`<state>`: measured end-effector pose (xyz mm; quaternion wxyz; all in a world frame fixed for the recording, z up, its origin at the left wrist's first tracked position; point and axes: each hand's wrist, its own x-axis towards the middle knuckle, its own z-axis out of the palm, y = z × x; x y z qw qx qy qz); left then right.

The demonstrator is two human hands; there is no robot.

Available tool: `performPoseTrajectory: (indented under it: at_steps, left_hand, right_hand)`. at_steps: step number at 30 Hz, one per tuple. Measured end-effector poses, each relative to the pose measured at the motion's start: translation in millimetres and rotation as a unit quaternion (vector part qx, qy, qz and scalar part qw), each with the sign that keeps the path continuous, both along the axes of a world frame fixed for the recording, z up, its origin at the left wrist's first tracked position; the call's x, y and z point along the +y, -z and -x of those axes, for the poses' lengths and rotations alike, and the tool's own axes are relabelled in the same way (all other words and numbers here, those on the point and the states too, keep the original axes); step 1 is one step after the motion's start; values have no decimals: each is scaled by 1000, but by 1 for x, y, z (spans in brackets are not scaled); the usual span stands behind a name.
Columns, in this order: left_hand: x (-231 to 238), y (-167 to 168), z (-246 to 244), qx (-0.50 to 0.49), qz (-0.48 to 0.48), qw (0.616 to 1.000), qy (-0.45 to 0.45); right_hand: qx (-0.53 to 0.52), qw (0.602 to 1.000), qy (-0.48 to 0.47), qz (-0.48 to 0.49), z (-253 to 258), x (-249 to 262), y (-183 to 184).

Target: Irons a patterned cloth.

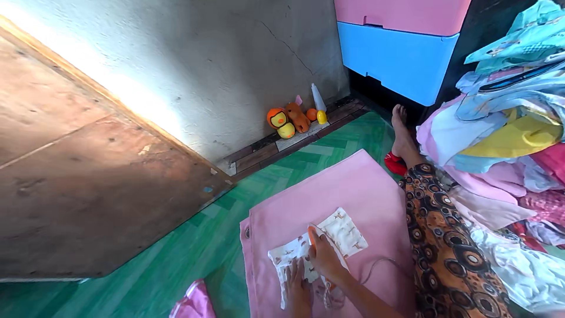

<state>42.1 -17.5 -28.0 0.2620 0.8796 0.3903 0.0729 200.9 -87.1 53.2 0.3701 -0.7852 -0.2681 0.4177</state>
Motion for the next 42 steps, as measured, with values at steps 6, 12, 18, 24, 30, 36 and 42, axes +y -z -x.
performPoseTrajectory:
  at_steps: [6,12,18,24,30,36,42]
  left_hand:
    - [-1,-3,-1,3,2,1000,-3]
    - [-2,-1,-1,-5,-8,1000,1]
    - [-4,-6,-4,11,5,1000,-18]
    - [-2,-4,-4,-8,-2,1000,-6]
    - [-5,-7,-4,-19,-4,1000,-2]
    - [-6,-7,-3,-19,-2,1000,0]
    - [-5,-7,-6,16,8,1000,-18]
  right_hand:
    - [0,1000,1,-8,-18,27,-2]
    - [9,1000,-9,0,-8,7,-2]
    - [-17,999,-27,12,20,-32,2]
    - [-6,1000,-12,13,7,-5,-4]
    - [-7,1000,-19,6,-16,24,-9]
    - [-1,999,-23,25,-2,0,-11]
    - [-18,1000,6,15,34,-58,5]
